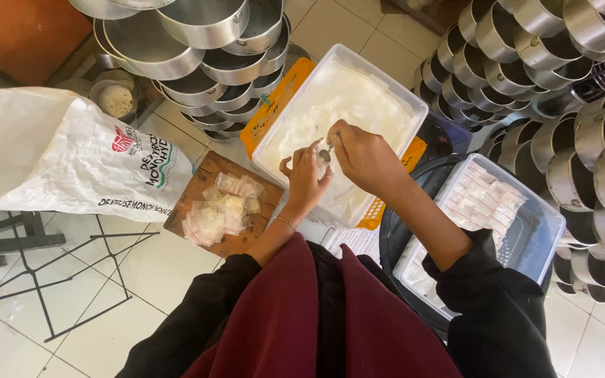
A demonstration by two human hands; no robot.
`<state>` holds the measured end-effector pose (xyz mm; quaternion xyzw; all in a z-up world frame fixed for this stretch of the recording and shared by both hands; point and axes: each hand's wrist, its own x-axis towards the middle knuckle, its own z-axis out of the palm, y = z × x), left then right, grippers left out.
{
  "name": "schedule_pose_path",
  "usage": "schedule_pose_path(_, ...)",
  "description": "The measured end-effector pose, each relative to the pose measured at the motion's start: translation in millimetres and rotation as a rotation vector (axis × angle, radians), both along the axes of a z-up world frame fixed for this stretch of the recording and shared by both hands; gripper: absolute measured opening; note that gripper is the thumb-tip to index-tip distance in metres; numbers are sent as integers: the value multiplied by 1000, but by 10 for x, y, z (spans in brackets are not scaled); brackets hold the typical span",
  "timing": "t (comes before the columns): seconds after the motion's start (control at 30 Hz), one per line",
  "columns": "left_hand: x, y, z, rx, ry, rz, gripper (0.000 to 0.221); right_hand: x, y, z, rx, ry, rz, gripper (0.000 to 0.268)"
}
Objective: The person places white square items into small plastic bags by hand and using a spoon, and then arranges the filled bags into a larger container.
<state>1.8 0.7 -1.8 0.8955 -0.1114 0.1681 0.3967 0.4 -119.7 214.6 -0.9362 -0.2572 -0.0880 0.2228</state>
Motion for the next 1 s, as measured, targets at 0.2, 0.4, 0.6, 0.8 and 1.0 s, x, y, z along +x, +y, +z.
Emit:
schedule_pose_path(0.2,22,-8,-157,18,73,-28,71,11,-93,-58,-86,-142,123,15)
schedule_pose_path(0.4,82,84,-197,22,156,-28,66,69,-294,-148,448,109,-297,24)
schedule_pose_path(0.6,51,204,-63,-15,144,29,69,173,-1144,-1521,731,160,-822,24)
schedule_pose_path(0.8,78,226,-150,-47,142,42,66,267,-953,-2209,953,103,-995,18)
schedule_pose_path(1.0,28,238,26,-82,113,47,59,704,-759,-2398,1080,93,-914,15)
